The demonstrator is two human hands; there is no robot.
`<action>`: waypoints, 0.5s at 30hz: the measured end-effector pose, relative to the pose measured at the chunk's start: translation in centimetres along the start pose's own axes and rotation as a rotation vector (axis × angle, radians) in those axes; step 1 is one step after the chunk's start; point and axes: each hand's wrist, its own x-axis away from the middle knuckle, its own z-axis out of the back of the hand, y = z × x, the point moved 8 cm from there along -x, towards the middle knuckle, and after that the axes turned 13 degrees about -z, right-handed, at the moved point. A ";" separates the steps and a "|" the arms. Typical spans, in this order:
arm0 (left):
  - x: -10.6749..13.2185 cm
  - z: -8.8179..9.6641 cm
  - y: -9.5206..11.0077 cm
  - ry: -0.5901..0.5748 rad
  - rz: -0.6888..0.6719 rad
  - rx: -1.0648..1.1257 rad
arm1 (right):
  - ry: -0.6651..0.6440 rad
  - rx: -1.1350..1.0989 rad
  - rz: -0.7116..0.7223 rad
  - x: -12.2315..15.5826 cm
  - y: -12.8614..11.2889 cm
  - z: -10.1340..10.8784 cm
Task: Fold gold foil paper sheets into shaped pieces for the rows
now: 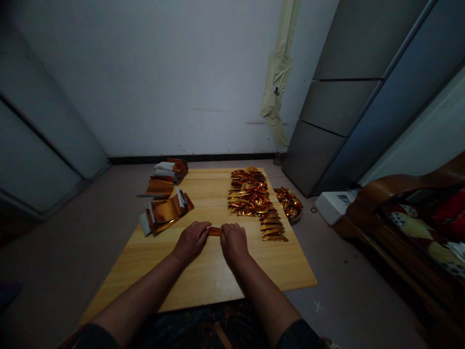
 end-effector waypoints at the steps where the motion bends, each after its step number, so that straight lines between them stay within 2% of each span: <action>1: -0.1 -0.1 -0.1 -0.001 0.019 0.005 | 0.001 -0.009 -0.018 0.0 0.0 0.1; 8: -0.3 -0.4 -1.3 0.020 0.207 0.069 | -0.026 0.004 -0.063 -0.3 0.0 0.1; 15: -0.7 0.1 -1.5 0.003 0.326 0.097 | -0.039 0.047 -0.114 -0.8 0.1 0.0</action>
